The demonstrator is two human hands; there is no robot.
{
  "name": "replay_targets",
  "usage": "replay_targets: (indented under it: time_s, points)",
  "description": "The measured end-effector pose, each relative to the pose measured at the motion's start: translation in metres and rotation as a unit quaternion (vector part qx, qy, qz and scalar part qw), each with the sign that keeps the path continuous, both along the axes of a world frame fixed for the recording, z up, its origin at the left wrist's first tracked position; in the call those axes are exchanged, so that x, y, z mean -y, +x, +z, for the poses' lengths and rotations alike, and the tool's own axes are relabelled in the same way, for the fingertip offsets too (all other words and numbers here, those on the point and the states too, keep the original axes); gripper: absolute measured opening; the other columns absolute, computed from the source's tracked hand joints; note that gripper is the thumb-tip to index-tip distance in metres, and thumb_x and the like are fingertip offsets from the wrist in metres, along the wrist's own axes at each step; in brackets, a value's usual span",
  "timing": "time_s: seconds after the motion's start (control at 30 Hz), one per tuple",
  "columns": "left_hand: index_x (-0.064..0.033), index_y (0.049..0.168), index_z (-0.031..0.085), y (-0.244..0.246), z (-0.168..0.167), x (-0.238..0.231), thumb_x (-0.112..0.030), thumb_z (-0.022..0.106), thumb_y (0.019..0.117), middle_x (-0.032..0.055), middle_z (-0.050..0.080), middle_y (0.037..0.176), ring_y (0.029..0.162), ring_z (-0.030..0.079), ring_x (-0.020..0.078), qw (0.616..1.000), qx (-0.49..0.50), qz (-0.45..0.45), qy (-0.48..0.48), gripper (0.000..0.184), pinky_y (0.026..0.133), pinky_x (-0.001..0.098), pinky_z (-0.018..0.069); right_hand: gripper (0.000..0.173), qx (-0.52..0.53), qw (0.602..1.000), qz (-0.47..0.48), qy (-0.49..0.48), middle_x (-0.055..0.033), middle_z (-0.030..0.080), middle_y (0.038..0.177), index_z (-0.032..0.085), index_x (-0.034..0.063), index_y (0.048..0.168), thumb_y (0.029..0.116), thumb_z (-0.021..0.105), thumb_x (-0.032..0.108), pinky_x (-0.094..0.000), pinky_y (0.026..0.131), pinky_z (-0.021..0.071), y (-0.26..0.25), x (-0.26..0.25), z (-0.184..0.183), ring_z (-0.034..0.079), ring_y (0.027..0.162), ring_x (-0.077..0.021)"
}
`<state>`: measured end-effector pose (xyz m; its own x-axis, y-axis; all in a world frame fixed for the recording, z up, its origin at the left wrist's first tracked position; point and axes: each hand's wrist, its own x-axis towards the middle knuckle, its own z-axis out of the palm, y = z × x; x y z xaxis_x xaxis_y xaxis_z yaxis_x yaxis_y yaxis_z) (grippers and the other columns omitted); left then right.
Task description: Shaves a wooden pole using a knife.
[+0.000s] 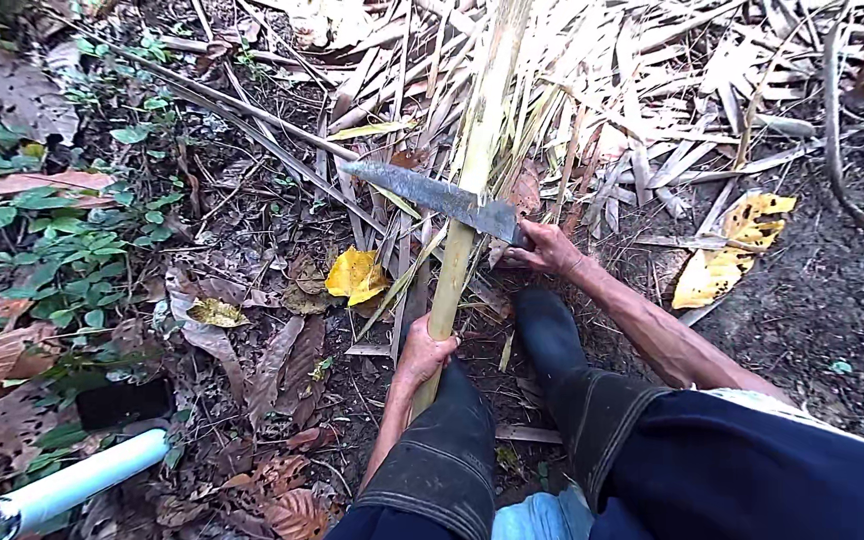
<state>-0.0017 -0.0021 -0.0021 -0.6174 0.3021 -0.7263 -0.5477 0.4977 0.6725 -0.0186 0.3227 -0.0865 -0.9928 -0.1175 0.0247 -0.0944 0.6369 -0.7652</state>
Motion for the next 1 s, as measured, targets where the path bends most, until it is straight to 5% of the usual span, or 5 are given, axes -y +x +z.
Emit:
replay_targets:
  time_s: [0.13, 0.53, 0.7, 0.9, 1.0]
  points:
    - [-0.0012, 0.113, 0.059, 0.000, 0.002, -0.001, -0.007, 0.075, 0.0773, 0.0053, 0.065, 0.071, 0.048, 0.062, 0.0165, 1.000, 0.000, -0.003, -0.016, 0.040, 0.047, 0.0304, 0.0574, 0.057, 0.011, 0.994, 0.101, 0.042, -0.0198, 0.067, 0.090, 0.064, -0.0026, 0.103, 0.0920, 0.070, 0.053, -0.0531, 0.065, 0.0566, 0.005, 0.012, 0.006, 0.068, 0.073, -0.0350]
    - [-0.0013, 0.107, 0.060, -0.001, 0.000, 0.000, -0.007, 0.075, 0.0767, 0.0063, 0.065, 0.068, 0.047, 0.062, 0.0179, 1.000, 0.004, 0.010, -0.001, 0.034, 0.047, 0.0314, 0.0571, 0.054, 0.009, 0.997, 0.052, 0.054, -0.0202, 0.068, 0.086, 0.064, -0.0029, 0.105, 0.0923, 0.071, 0.050, -0.0550, 0.068, 0.0567, -0.035, -0.018, 0.008, 0.069, 0.074, -0.0365]
    - [-0.0020, 0.107, 0.060, 0.000, -0.001, 0.001, -0.008, 0.075, 0.0761, 0.0060, 0.064, 0.067, 0.047, 0.061, 0.0176, 1.000, 0.005, 0.010, 0.000, 0.035, 0.046, 0.0315, 0.0564, 0.056, 0.068, 0.986, -0.153, 0.021, -0.0206, 0.064, 0.079, 0.064, -0.0050, 0.105, 0.1014, 0.056, 0.050, -0.0579, 0.073, 0.0523, -0.070, -0.061, 0.015, 0.065, 0.073, -0.0361]
    - [-0.0012, 0.109, 0.061, -0.002, -0.001, 0.000, -0.009, 0.075, 0.0758, 0.0064, 0.065, 0.069, 0.048, 0.062, 0.0179, 1.000, 0.004, 0.003, -0.011, 0.038, 0.048, 0.0319, 0.0570, 0.053, 0.028, 0.998, -0.014, 0.046, -0.0208, 0.065, 0.080, 0.063, -0.0059, 0.108, 0.0956, 0.068, 0.046, -0.0581, 0.071, 0.0545, -0.065, -0.040, 0.016, 0.067, 0.073, -0.0377]
    - [-0.0016, 0.108, 0.060, 0.000, -0.001, 0.000, -0.008, 0.075, 0.0757, 0.0062, 0.065, 0.068, 0.047, 0.061, 0.0177, 1.000, 0.009, 0.007, -0.010, 0.036, 0.047, 0.0316, 0.0566, 0.056, 0.058, 0.990, -0.119, 0.038, -0.0241, 0.067, 0.084, 0.064, -0.0072, 0.112, 0.1017, 0.058, 0.048, -0.0610, 0.077, 0.0531, -0.087, -0.065, 0.020, 0.068, 0.079, -0.0402]
